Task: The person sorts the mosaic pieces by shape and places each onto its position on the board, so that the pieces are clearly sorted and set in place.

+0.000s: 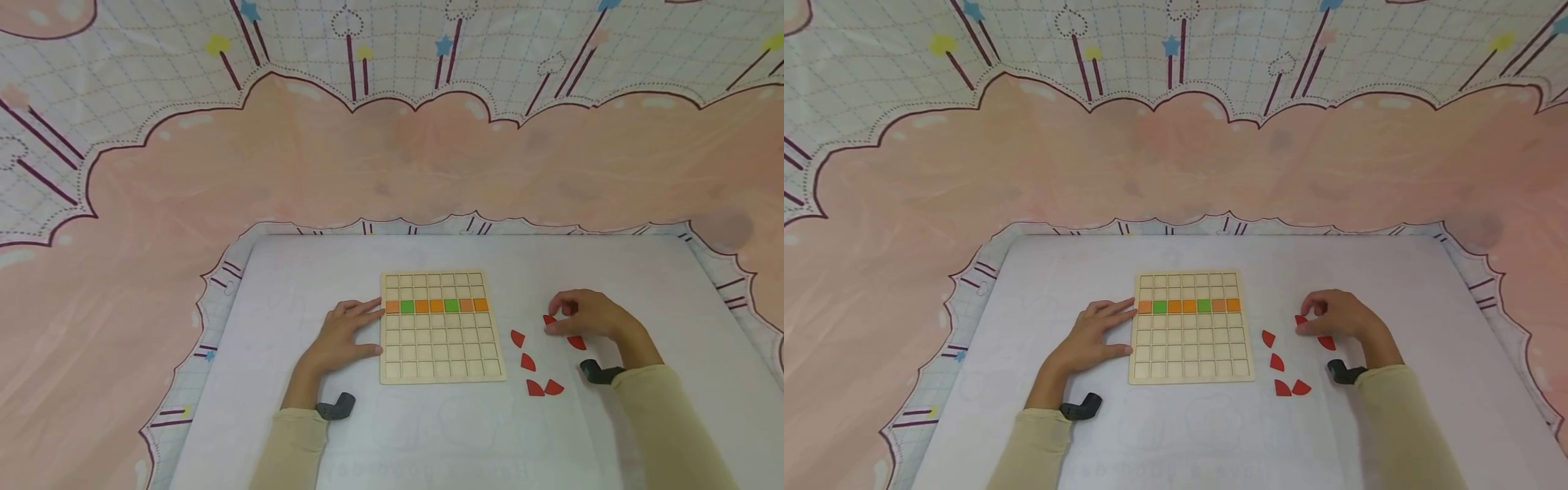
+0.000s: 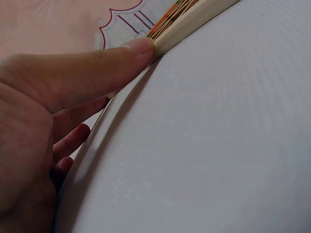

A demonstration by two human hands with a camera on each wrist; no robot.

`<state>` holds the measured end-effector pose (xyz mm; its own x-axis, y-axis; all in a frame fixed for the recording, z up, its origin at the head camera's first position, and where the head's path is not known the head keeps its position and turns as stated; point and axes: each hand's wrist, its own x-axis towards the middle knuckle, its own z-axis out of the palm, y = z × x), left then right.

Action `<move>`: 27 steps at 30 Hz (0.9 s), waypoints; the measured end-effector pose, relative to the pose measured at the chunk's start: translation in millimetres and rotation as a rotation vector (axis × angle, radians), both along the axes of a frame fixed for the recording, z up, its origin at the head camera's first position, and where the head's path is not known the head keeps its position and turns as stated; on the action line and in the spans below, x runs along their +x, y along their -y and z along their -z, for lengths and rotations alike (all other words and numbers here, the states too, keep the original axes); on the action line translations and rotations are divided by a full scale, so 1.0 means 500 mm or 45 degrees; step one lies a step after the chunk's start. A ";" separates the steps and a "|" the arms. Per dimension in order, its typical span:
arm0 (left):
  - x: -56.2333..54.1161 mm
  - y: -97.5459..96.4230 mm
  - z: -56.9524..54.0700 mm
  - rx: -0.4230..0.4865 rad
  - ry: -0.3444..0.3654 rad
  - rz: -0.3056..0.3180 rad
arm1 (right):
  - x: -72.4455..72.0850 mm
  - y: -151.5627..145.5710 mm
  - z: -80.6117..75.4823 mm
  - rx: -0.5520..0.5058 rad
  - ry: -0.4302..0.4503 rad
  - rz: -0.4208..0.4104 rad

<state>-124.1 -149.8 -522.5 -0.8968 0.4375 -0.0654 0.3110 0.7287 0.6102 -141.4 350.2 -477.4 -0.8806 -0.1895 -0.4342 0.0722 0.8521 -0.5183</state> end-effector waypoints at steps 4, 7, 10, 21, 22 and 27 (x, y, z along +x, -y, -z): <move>0.000 0.001 -0.001 0.004 -0.008 0.005 | -0.006 0.006 0.006 -0.003 0.004 0.044; 0.001 0.001 -0.002 0.011 -0.016 0.013 | -0.007 0.008 0.006 -0.016 0.014 0.065; 0.002 0.002 -0.002 0.017 -0.015 0.016 | -0.006 0.009 0.006 -0.039 0.027 0.078; -0.002 0.003 0.003 0.004 -0.014 0.016 | 0.009 0.019 0.002 -0.113 -0.021 0.115; -0.002 0.003 0.004 0.002 -0.007 0.013 | 0.009 0.024 0.003 -0.119 -0.033 0.123; -0.002 0.003 0.005 0.009 -0.007 0.011 | 0.005 0.069 0.000 -0.158 -0.101 0.133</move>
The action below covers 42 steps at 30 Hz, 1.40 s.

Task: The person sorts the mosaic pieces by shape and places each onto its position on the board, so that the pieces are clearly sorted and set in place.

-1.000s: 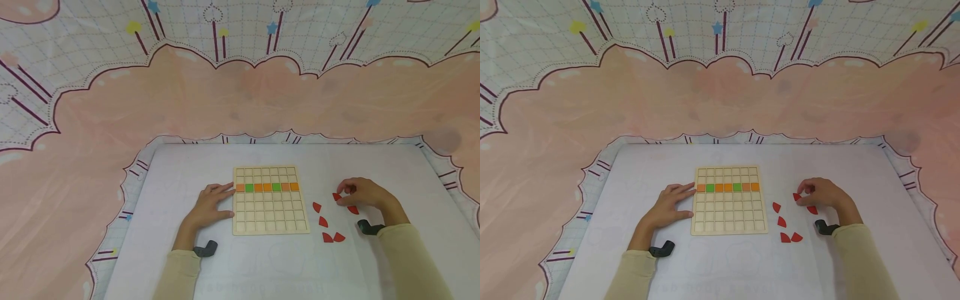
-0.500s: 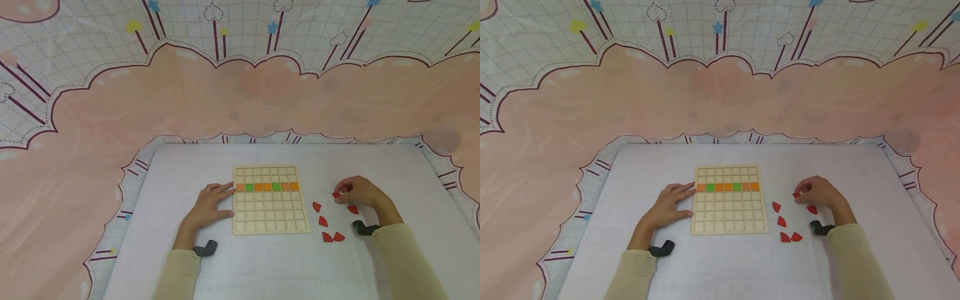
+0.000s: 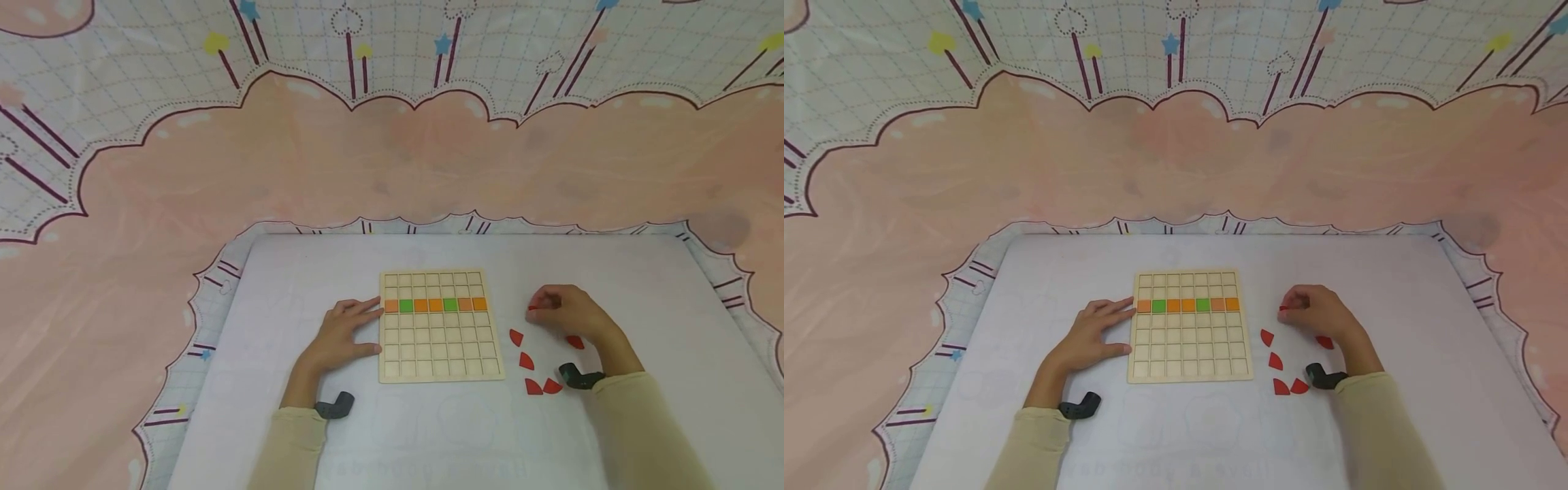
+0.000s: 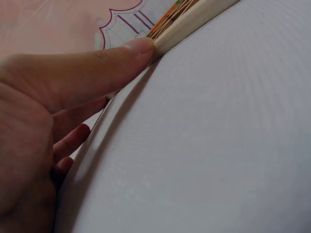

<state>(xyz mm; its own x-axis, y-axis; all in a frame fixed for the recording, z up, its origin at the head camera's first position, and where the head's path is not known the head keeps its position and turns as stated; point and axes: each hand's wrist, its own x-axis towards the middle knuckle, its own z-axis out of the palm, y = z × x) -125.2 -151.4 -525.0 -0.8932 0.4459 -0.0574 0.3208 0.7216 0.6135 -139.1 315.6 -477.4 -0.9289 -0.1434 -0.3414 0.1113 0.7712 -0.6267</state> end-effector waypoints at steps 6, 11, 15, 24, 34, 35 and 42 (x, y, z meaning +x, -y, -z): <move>0.001 0.001 -0.001 0.014 -0.004 0.011 | -0.010 0.088 -0.020 -0.167 -0.032 -0.045; 0.001 0.002 -0.002 0.016 -0.015 0.022 | -0.022 0.169 -0.007 -0.313 -0.031 -0.044; 0.001 0.003 -0.003 0.027 -0.020 0.024 | -0.026 0.234 0.002 -0.408 -0.037 -0.039; 0.002 0.003 -0.005 0.032 -0.019 0.026 | -0.029 0.350 0.018 -0.515 0.005 -0.063; 0.001 0.004 -0.004 0.015 -0.018 0.030 | -0.038 0.429 0.034 -0.535 -0.010 -0.048; 0.001 0.004 -0.004 0.015 -0.017 0.031 | -0.039 0.435 0.034 -0.531 -0.013 -0.041; 0.001 0.003 -0.005 0.010 -0.015 0.034 | -0.038 0.458 0.045 -0.526 0.010 0.075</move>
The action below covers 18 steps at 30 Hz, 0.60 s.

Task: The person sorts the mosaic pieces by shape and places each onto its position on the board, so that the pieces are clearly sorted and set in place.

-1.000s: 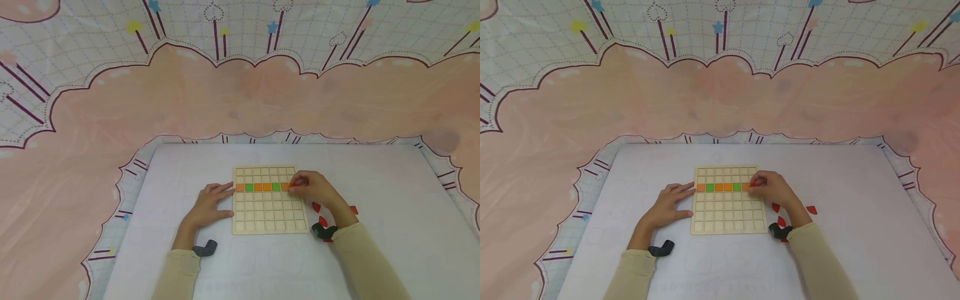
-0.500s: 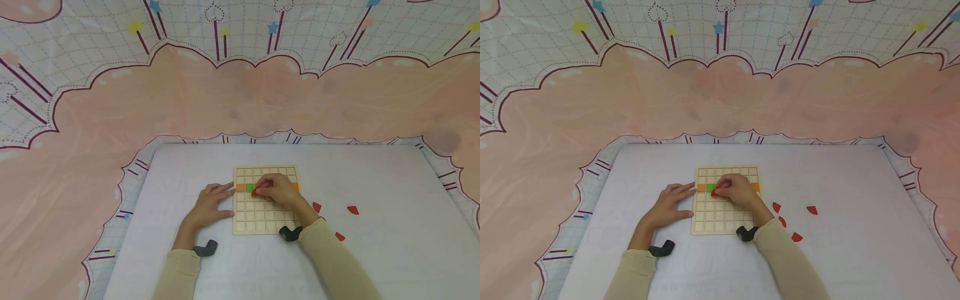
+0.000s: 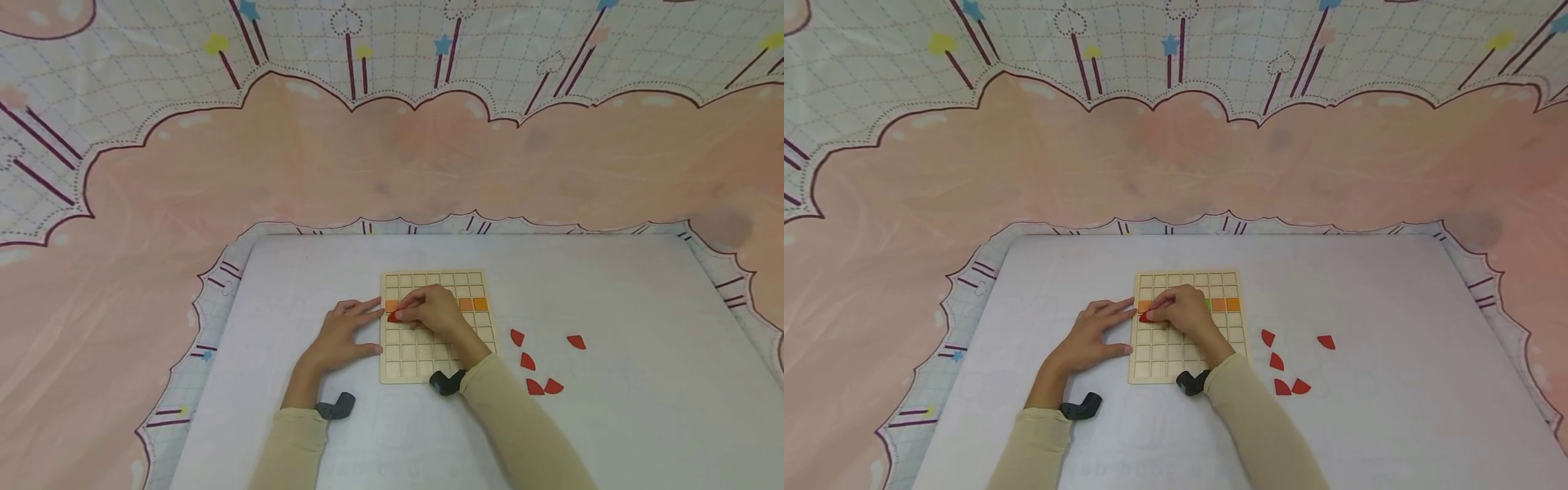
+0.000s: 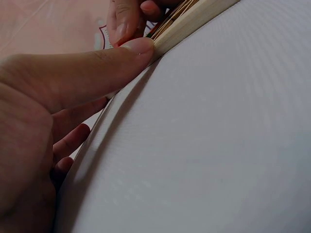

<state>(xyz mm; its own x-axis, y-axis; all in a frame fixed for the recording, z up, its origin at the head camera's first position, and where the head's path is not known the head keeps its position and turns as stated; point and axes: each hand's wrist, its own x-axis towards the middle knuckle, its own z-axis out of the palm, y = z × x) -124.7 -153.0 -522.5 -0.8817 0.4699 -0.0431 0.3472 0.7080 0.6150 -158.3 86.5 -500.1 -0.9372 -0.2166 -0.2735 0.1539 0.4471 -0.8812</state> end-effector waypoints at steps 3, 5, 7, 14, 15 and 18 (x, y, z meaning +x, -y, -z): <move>0.000 0.000 -0.001 0.009 -0.016 0.005 | 0.001 0.004 0.001 0.005 0.028 0.028; 0.001 0.000 -0.001 0.012 -0.023 0.010 | 0.002 0.005 0.002 0.015 0.032 0.033; 0.001 0.000 -0.001 0.012 -0.022 0.010 | 0.001 0.006 0.001 0.029 0.023 0.025; 0.001 0.001 0.000 0.001 0.003 -0.002 | -0.001 0.009 0.001 0.096 -0.048 -0.037; 0.000 0.001 0.001 0.002 0.004 -0.003 | -0.001 0.010 0.001 0.101 -0.049 -0.044; 0.000 0.001 0.002 0.002 0.004 -0.004 | -0.002 0.009 0.002 0.092 -0.035 -0.049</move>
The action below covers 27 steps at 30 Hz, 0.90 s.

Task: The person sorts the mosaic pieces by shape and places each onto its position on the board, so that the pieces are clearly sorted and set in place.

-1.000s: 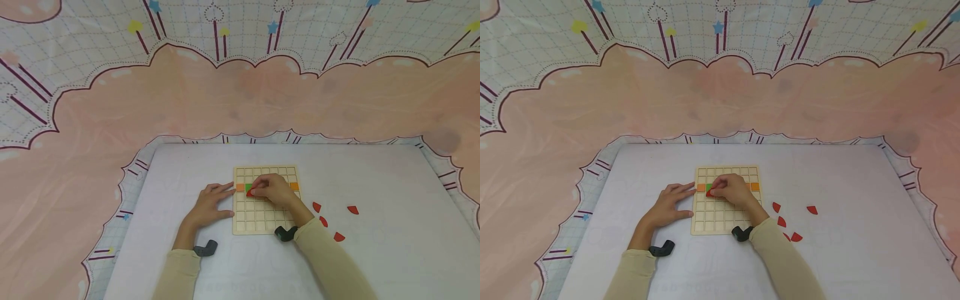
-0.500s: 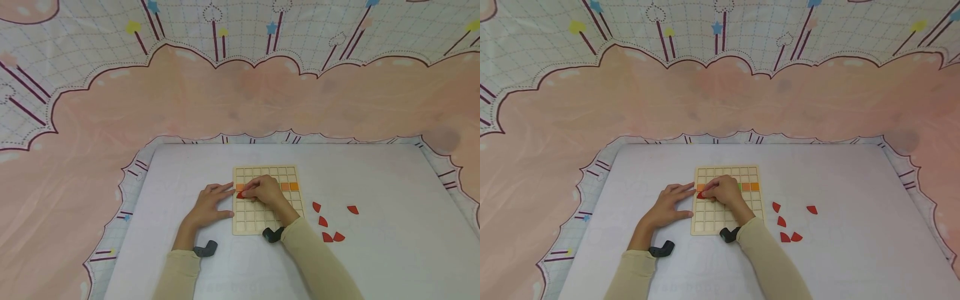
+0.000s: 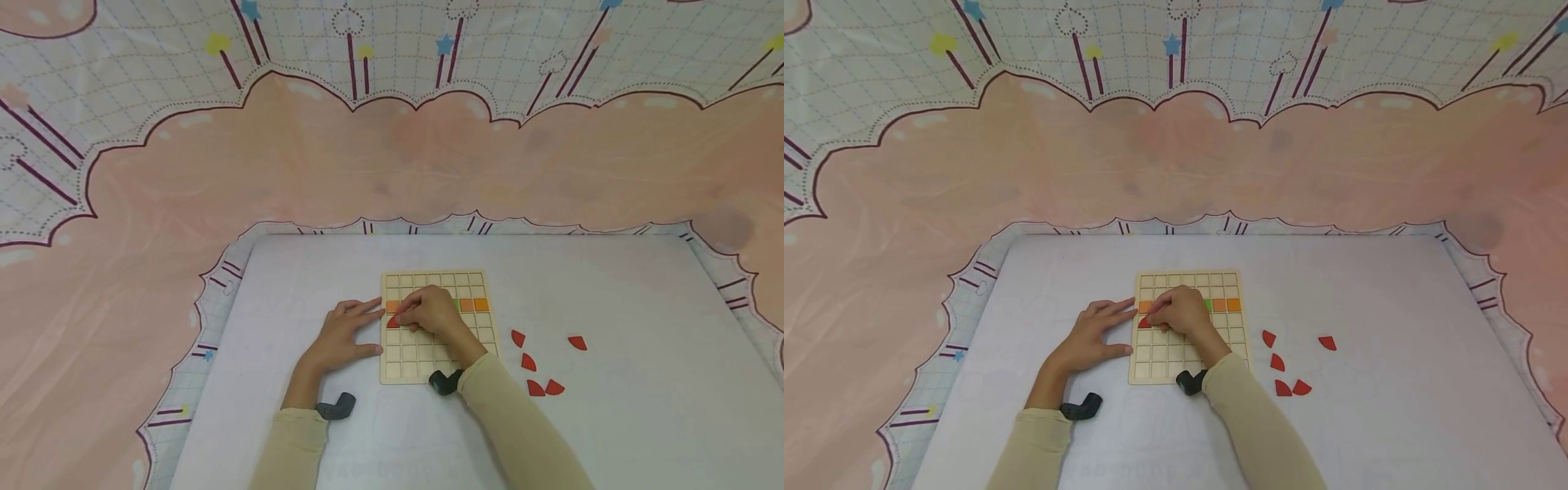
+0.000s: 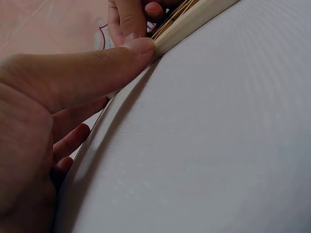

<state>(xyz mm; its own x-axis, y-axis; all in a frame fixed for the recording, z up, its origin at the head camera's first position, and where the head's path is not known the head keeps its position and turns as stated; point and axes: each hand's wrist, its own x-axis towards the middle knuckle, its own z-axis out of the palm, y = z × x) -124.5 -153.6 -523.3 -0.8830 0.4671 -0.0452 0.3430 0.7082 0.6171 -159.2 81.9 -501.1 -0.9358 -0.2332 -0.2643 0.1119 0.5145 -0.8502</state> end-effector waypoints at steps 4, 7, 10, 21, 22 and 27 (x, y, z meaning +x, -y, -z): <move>0.000 0.001 0.000 0.006 -0.008 0.003 | -0.001 -0.001 0.001 -0.025 0.011 -0.004; 0.001 0.002 -0.001 0.008 -0.018 0.007 | -0.002 -0.001 0.002 -0.040 0.016 -0.014; 0.001 0.003 -0.001 0.004 -0.018 0.007 | -0.003 -0.001 0.003 -0.056 0.028 -0.021; -0.001 0.001 0.004 0.009 -0.023 0.013 | 0.000 -0.004 -0.003 -0.031 0.049 -0.047; -0.001 0.001 0.004 0.009 -0.015 0.010 | 0.000 -0.005 -0.003 -0.030 0.054 -0.053; -0.002 0.000 0.002 0.005 -0.008 0.010 | -0.001 -0.012 -0.005 -0.067 0.089 -0.090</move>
